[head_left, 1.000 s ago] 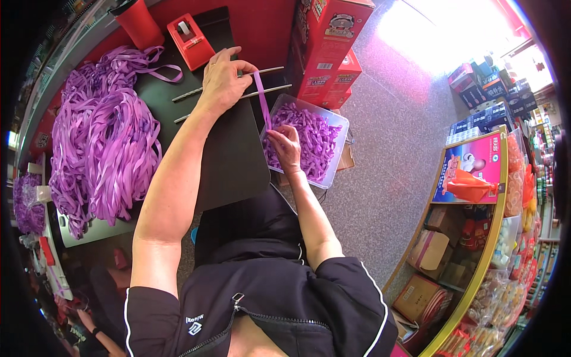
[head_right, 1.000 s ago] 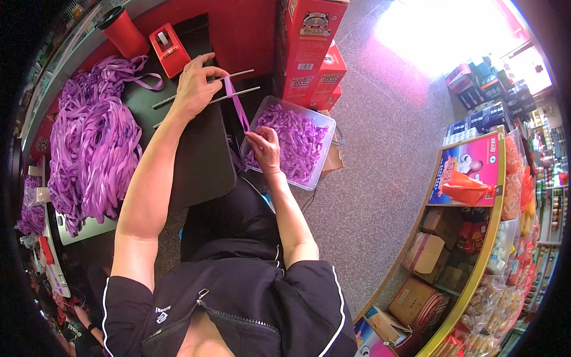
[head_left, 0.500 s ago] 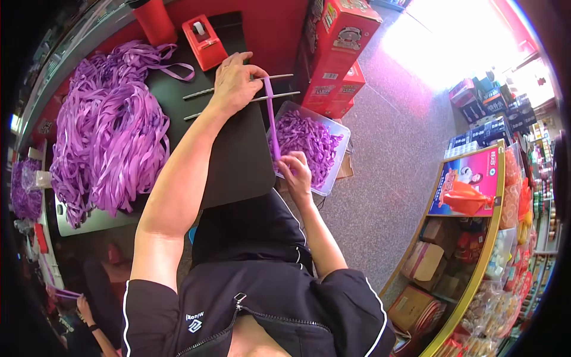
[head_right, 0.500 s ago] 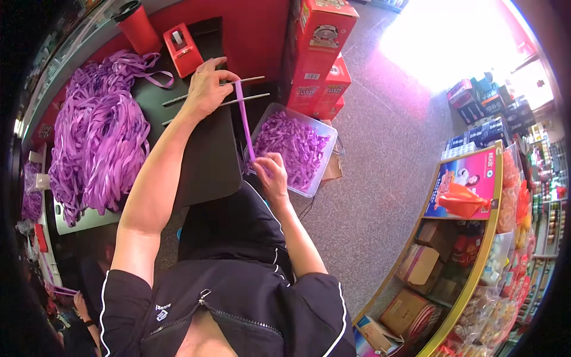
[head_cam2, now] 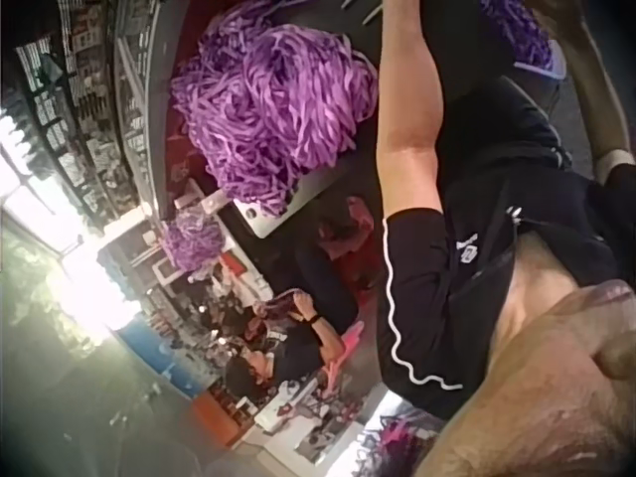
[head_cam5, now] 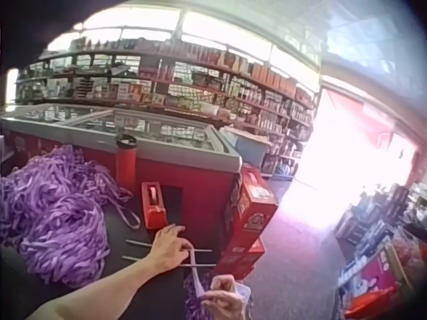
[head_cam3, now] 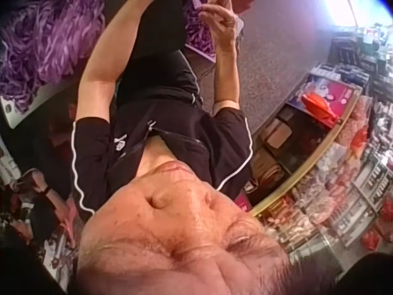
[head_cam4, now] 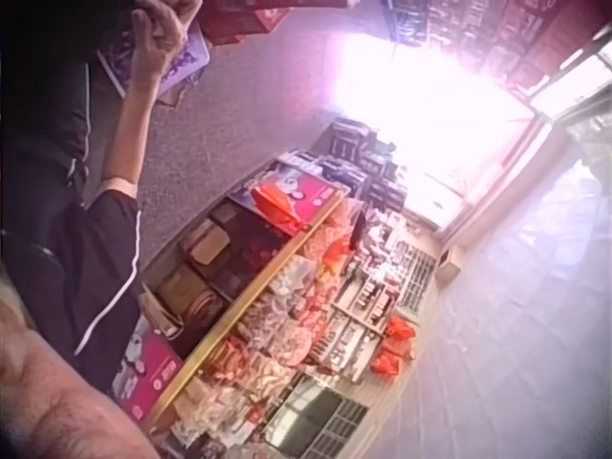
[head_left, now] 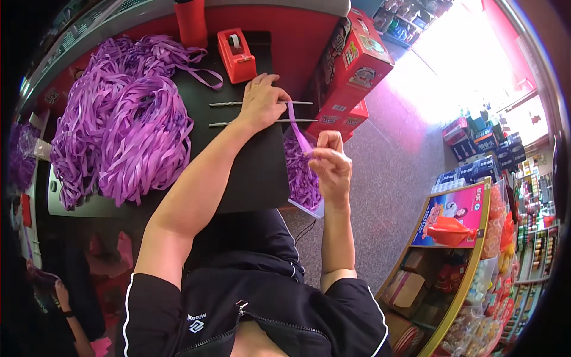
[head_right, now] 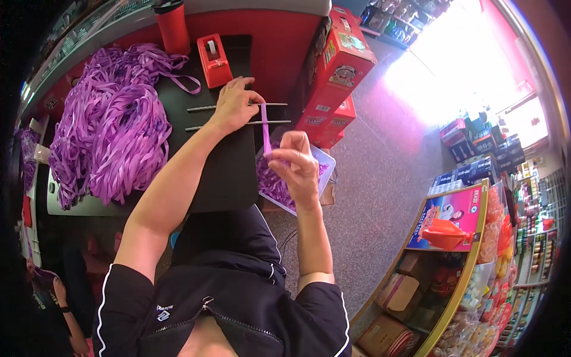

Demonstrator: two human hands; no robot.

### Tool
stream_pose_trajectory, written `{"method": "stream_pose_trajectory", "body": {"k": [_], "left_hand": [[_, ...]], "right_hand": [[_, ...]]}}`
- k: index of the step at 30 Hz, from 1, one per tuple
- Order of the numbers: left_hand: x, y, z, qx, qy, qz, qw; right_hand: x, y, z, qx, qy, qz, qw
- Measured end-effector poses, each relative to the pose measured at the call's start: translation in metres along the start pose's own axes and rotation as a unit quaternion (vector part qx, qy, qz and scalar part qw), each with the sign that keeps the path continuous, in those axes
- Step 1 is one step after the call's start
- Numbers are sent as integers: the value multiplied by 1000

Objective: Assembling purple lanyards by attaching clips or rings to the straps using a metal rod jig.

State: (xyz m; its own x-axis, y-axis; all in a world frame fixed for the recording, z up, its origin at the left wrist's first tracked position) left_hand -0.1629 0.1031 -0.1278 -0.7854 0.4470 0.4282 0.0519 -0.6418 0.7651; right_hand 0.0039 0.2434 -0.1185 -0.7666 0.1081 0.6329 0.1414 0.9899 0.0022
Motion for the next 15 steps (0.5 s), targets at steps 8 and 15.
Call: {"method": "stream_pose_trajectory", "body": {"k": [8, 15], "left_hand": [[-3, 1, 0, -21, -14, 49, 998], [-3, 4, 2, -11, 2, 11, 1000]], "right_hand": [[86, -10, 12, 32, -40, -87, 995], [148, 3, 64, 18, -95, -118, 988]]}}
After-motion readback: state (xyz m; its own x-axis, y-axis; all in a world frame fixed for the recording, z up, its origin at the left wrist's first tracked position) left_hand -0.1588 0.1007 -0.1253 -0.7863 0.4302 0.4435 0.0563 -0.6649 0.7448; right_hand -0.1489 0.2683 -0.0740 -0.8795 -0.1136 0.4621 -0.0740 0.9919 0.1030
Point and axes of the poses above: each hand's wrist, its own x-axis towards the middle knuckle, its own y-axis out of the back of the hand, z = x × y, the point moved 1 cm from there along x, towards the middle knuckle, and after that the axes turned 1 degree about -y, right-handed, at the moved point
